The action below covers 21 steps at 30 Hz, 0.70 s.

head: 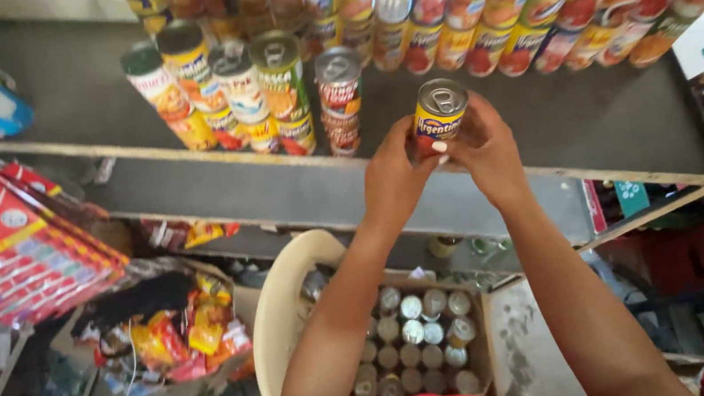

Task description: Restocking canned goods on a grocery store shelf from a crate.

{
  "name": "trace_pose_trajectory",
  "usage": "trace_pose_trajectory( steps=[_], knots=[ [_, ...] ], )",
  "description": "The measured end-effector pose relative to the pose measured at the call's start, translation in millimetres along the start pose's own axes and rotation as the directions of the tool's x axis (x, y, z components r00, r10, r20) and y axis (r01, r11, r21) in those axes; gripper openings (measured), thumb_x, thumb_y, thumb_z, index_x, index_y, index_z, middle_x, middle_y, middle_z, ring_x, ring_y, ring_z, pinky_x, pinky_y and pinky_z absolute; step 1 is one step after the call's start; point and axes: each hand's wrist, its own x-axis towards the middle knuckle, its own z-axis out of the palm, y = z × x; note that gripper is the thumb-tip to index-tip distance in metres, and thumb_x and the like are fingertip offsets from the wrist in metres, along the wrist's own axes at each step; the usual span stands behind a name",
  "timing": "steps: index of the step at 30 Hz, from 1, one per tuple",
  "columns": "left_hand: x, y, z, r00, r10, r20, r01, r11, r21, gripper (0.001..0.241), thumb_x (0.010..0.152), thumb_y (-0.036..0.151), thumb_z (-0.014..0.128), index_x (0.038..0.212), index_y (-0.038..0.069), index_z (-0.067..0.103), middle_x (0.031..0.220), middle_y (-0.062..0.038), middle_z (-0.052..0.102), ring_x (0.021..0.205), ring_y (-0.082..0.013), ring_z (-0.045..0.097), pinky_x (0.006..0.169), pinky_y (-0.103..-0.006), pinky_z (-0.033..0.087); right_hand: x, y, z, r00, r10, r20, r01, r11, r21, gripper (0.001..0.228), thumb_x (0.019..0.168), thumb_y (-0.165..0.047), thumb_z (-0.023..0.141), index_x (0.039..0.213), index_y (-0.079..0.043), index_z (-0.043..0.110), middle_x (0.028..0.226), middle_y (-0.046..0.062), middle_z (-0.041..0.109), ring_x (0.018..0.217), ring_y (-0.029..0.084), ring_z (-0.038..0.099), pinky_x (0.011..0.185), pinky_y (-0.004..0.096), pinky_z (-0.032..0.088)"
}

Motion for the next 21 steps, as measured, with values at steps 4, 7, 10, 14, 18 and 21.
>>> trace_pose_trajectory(
  steps=[4, 7, 10, 14, 18, 21],
  knots=[
    [23.6, -15.6, 20.1, 0.997, 0.031, 0.067, -0.031, 1.000, -0.003, 0.058, 0.079, 0.016, 0.085, 0.128, 0.006, 0.057, 0.110, -0.017, 0.073, 0.102, -0.0378, 0.071, 0.082, -0.0460, 0.057, 24.4, 14.1, -19.5, 0.997, -0.067, 0.047, 0.065, 0.997, 0.049, 0.074, 0.086, 0.009, 0.073, 0.152, -0.004, 0.043, 0.140, 0.008, 0.061, 0.127, 0.020, 0.062, 0.100, 0.036, 0.056],
    [27.6, -29.6, 30.9, 0.989, -0.039, 0.143, 0.032, 0.998, 0.047, 0.053, 0.080, 0.015, 0.082, 0.126, 0.005, 0.056, 0.106, -0.019, 0.073, 0.100, -0.0409, 0.070, 0.079, -0.0492, 0.056, 30.2, 35.6, -31.6, 0.998, -0.049, 0.045, 0.052, 0.996, -0.067, 0.075, 0.086, 0.009, 0.074, 0.151, -0.006, 0.040, 0.141, 0.007, 0.059, 0.127, 0.020, 0.060, 0.104, 0.035, 0.055],
    [24.8, -43.9, 38.5, 0.983, -0.058, 0.172, 0.043, 0.995, 0.089, 0.048, 0.081, 0.012, 0.080, 0.123, 0.004, 0.056, 0.103, -0.022, 0.073, 0.099, -0.0428, 0.070, 0.079, -0.0510, 0.056, 31.4, 60.1, -39.9, 0.989, -0.079, 0.125, 0.086, 0.995, -0.057, 0.067, 0.090, 0.011, 0.073, 0.148, -0.003, 0.045, 0.142, 0.011, 0.060, 0.133, 0.023, 0.059, 0.112, 0.039, 0.051],
    [21.3, -53.0, 42.4, 0.977, -0.065, 0.204, 0.036, 0.989, 0.141, 0.046, 0.080, 0.011, 0.080, 0.119, 0.003, 0.055, 0.100, -0.024, 0.072, 0.098, -0.0455, 0.069, 0.080, -0.0535, 0.054, 25.9, 86.3, -43.3, 0.997, -0.034, 0.066, 0.030, 0.997, 0.065, 0.076, 0.087, 0.008, 0.073, 0.151, -0.008, 0.037, 0.143, 0.010, 0.057, 0.133, 0.022, 0.058, 0.111, 0.039, 0.050],
    [17.2, -56.9, 41.4, 0.971, -0.062, 0.231, 0.029, 0.989, 0.143, 0.050, 0.084, 0.010, 0.077, 0.126, 0.002, 0.053, 0.103, -0.025, 0.072, 0.100, -0.0467, 0.067, 0.081, -0.0548, 0.052, 21.3, 95.8, -45.9, 1.000, 0.016, 0.022, -0.016, 1.000, -0.007, 0.080, 0.088, 0.005, 0.073, 0.153, -0.011, 0.030, 0.147, 0.012, 0.055, 0.134, 0.024, 0.056, 0.111, 0.038, 0.049],
    [-1.0, -50.7, 28.0, 0.988, 0.037, 0.148, -0.051, 0.995, 0.091, 0.054, 0.088, 0.008, 0.074, 0.136, -0.001, 0.050, 0.118, -0.028, 0.067, 0.108, -0.0470, 0.063, 0.089, -0.0524, 0.051, -0.7, 61.1, -29.7, 0.948, -0.317, -0.035, 0.258, 0.828, -0.498, 0.081, 0.084, 0.011, 0.078, 0.153, -0.001, 0.038, 0.153, 0.018, 0.046, 0.141, 0.031, 0.048, 0.116, 0.044, 0.041]
  ],
)
